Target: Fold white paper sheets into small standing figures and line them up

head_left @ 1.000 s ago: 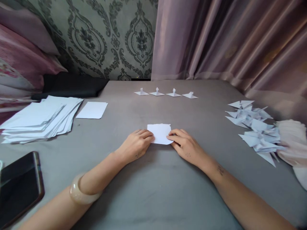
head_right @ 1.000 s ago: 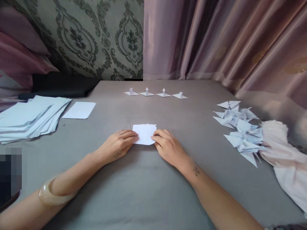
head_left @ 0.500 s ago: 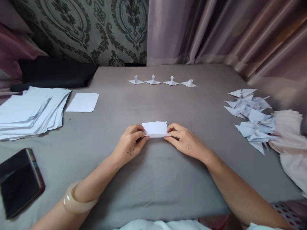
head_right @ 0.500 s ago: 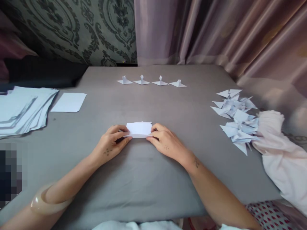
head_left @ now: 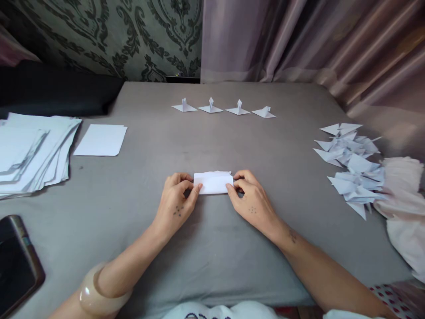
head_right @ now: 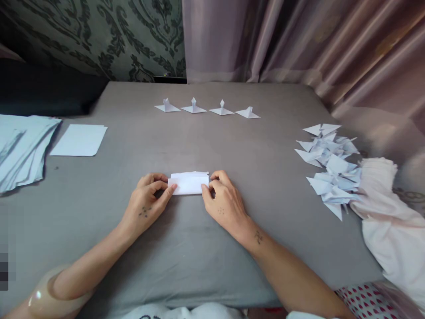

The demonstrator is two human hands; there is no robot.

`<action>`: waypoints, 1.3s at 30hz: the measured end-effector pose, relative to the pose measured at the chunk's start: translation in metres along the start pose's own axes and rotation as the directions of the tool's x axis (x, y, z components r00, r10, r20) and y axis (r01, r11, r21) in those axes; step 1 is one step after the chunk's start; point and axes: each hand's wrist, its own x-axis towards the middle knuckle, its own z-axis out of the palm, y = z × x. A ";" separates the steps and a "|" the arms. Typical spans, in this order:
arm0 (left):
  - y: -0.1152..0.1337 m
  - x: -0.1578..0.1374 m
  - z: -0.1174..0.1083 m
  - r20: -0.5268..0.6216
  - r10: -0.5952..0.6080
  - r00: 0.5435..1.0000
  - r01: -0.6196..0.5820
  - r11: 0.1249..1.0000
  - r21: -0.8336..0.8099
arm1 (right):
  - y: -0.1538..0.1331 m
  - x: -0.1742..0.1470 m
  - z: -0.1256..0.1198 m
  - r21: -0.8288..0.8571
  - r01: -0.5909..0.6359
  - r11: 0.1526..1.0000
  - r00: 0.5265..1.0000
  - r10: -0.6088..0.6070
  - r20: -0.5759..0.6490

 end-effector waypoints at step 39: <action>0.002 0.008 0.006 0.007 -0.043 0.999 0.042 0.993 0.108 | -0.004 0.011 0.004 -0.241 -0.087 0.966 0.995 0.094 0.015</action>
